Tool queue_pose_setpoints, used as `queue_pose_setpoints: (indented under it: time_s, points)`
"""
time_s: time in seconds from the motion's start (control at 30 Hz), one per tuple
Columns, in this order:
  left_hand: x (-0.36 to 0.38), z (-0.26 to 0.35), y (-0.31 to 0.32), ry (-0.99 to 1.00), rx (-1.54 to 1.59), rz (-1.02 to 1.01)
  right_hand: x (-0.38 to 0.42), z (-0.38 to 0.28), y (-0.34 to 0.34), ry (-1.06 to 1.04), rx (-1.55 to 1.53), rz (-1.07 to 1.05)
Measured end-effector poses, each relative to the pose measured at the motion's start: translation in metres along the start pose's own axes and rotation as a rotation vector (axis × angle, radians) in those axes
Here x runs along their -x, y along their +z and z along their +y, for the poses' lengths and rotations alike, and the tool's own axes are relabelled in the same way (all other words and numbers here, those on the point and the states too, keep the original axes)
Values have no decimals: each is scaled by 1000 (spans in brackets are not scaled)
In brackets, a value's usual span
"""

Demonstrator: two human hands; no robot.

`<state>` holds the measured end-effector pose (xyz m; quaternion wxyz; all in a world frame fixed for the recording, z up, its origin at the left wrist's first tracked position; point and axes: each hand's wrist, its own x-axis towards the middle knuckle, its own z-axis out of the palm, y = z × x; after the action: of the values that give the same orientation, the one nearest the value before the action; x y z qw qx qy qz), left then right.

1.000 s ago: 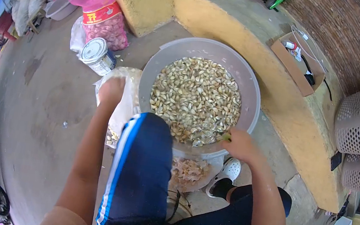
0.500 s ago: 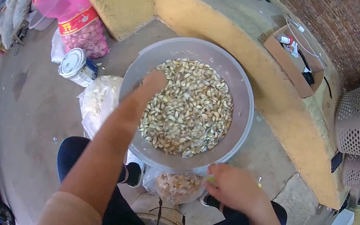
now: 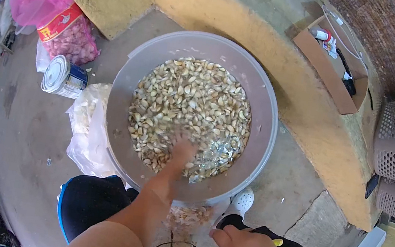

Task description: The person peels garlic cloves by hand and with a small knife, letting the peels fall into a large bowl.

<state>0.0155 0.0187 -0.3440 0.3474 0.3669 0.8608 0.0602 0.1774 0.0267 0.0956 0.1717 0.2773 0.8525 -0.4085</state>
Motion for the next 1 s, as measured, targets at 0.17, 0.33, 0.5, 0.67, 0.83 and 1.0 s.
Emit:
queue_pose_setpoints:
  time_s: [0.17, 0.33, 0.5, 0.67, 0.83, 1.0]
  points:
    - [9, 69, 4, 79, -483, -612, 0, 4, 6, 29, 9, -34]
    - [-18, 119, -91, 284, -416, -302, 1, 6, 4, 52, -50, -40]
    - [-92, 79, -134, 69, -249, 51, 3, 14, 9, 84, -18, -26]
    - [-102, 38, -115, 397, -292, 4, 0, 15, 0, 57, -49, -53]
    - [-120, -1, -66, 296, -50, 23, -2, 17, 4, 65, -53, -56]
    - [-111, 1, -91, 201, 236, 30, -6, 16, 8, 65, -32, -46]
